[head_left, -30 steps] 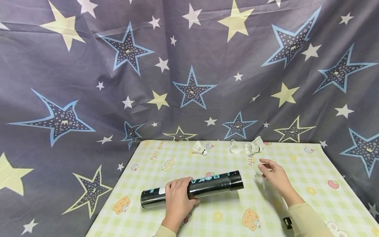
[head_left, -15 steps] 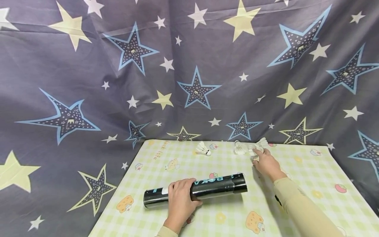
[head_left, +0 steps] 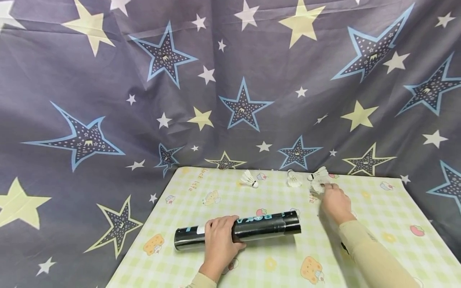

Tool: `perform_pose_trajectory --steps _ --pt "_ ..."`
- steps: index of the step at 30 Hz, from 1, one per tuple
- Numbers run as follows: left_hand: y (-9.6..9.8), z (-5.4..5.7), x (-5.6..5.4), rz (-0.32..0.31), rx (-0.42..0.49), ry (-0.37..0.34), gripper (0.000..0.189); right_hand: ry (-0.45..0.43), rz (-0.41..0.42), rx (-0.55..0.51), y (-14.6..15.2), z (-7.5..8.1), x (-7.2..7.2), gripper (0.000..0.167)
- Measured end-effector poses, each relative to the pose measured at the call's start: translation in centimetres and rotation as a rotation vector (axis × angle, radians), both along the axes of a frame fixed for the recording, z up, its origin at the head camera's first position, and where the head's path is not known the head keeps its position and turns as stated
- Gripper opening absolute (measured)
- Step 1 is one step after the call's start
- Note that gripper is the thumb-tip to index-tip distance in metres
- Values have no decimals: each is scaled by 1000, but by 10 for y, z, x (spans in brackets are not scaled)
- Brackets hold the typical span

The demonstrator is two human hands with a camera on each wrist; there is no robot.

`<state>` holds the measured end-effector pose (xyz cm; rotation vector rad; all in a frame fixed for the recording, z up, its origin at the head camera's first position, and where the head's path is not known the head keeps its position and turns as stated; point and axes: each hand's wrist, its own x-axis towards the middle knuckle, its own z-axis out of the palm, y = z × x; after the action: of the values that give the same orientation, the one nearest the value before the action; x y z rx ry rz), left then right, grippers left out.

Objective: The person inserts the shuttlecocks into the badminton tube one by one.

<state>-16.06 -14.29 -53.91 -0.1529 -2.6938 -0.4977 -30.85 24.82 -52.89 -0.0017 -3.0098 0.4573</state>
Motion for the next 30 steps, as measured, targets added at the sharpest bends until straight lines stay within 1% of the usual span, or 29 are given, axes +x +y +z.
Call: perform_pose_trajectory --steps 3,4,6,8,10,11,13,15,17,18,20,23,27,30 --pt "1 1 -1 -4 0 1 87 81 -61 -67 11 -1 8 40" --pt "1 1 -1 -5 1 1 87 93 -84 -113 15 -1 11 36" --pt "1 1 -2 -4 -3 -2 87 86 -123 -253 22 -1 18 34" --pt "2 0 -2 -2 -2 -4 87 25 -156 -461 27 0 25 39" --pt "2 0 -2 2 -2 -5 87 -59 -181 -707 31 0 31 44" --pt "2 0 -2 4 -2 -5 87 -103 -192 -823 32 0 34 45" --pt "2 0 -3 5 0 -4 87 -196 -206 -1053 34 0 41 39" --pt "2 -1 -3 6 -1 -5 87 -252 -194 -1229 33 0 47 26" --pt "2 -1 -3 9 -2 -5 87 -294 -164 -1348 30 1 54 15" --pt "2 -1 -3 11 -1 -6 86 -310 -148 -1397 28 2 57 15" --pt "2 0 -3 14 2 -9 86 -329 -106 -1443 21 4 64 20" --pt "3 0 -3 12 10 -15 86 -353 -58 -1469 10 9 75 23" --pt "5 0 -3 8 14 -25 85 -381 -18 -1468 -3 14 88 21" --pt "6 0 -3 13 11 -28 84 -405 14 -1460 -10 17 95 20"
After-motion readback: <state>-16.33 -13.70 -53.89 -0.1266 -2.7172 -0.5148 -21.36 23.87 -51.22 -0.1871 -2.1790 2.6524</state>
